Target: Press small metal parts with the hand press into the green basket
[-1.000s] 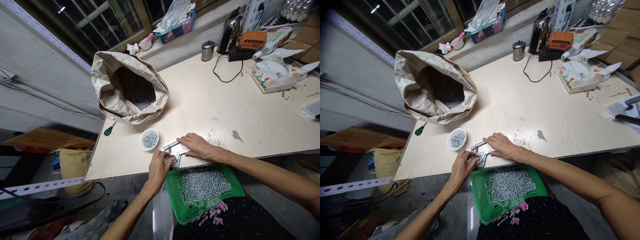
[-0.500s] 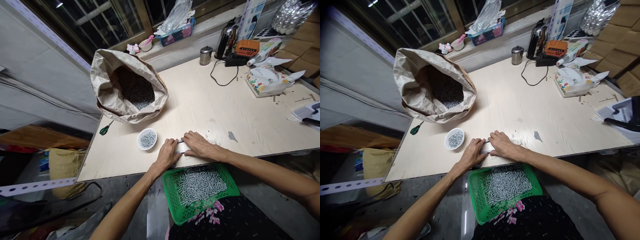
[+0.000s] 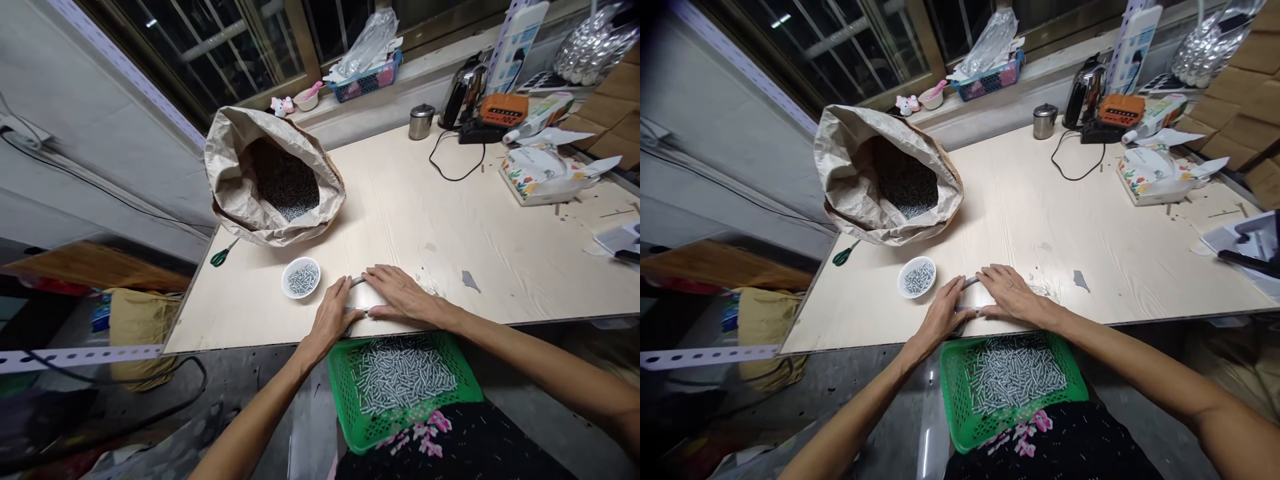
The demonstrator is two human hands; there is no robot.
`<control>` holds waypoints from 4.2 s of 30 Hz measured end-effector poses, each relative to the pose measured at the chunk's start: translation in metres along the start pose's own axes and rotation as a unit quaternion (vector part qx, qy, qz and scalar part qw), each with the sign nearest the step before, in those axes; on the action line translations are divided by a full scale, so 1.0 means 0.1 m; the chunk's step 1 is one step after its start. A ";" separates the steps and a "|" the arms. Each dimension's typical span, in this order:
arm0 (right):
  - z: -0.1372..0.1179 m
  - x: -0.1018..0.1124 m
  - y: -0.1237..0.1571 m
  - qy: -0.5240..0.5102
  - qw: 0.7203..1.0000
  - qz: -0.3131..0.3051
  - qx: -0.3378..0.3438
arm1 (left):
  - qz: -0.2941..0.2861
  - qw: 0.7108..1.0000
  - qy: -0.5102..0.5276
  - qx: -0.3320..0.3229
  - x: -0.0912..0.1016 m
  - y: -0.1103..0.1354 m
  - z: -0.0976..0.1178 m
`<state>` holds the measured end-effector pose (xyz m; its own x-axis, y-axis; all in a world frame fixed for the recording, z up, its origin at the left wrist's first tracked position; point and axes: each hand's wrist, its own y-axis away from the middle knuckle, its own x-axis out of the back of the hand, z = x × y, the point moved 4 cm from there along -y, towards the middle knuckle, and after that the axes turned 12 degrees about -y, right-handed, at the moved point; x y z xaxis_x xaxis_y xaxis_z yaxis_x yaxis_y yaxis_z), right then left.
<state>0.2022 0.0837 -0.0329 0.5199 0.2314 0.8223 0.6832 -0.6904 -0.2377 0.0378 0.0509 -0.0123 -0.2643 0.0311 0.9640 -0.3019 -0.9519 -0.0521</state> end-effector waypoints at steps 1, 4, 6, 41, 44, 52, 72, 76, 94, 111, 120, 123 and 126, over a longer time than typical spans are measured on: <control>0.00 0.04 0.02 -0.007 1.000 0.013 -0.003 | 0.026 0.999 0.012 0.027 0.06 0.06 -0.05; 0.00 0.11 0.09 -0.031 0.999 0.039 -0.021 | 0.061 0.987 0.013 0.151 0.21 0.25 -0.24; -0.04 0.09 0.14 -0.048 0.998 0.030 -0.019 | 0.013 0.976 0.003 0.217 0.23 0.35 -0.33; 0.02 -0.24 -0.09 0.021 0.998 0.057 0.007 | -0.130 0.939 -0.237 0.210 0.61 -0.17 -0.72; 0.02 -0.24 -0.10 0.023 0.998 0.051 0.006 | -0.165 0.933 -0.261 0.185 0.55 -0.20 -0.77; 0.03 -0.24 -0.10 0.018 0.999 0.050 0.001 | -0.137 0.940 -0.285 0.126 0.48 -0.15 -0.74; -0.13 -0.23 0.08 0.089 0.988 0.072 0.107 | -0.100 0.896 0.300 0.313 -0.08 0.50 -0.52; -0.15 -0.24 0.07 0.099 0.987 0.073 0.108 | -0.089 0.916 0.244 0.306 0.02 0.52 -0.42; -0.09 -0.25 0.06 0.044 0.996 0.052 0.058 | -0.114 0.853 0.362 0.358 -0.10 0.48 -0.50; -0.15 -0.21 0.07 0.073 0.992 0.054 0.086 | -0.181 0.880 0.277 0.340 -0.07 0.42 -0.53; -0.27 -0.08 0.14 0.117 0.976 0.116 0.143 | -0.091 0.911 0.264 0.303 0.01 0.61 -0.49; -0.29 -0.07 0.15 0.125 0.971 0.129 0.157 | -0.074 0.913 0.264 0.302 -0.01 0.63 -0.49; -0.30 -0.07 0.15 0.130 0.969 0.136 0.162 | -0.062 0.921 0.250 0.293 -0.02 0.63 -0.49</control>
<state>0.1936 0.0517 -0.0265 0.5855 -0.1394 0.7986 0.6860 -0.4397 -0.5797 -0.0255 0.0062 -0.0306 -0.6946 0.1466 0.7043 0.1497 -0.9281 0.3408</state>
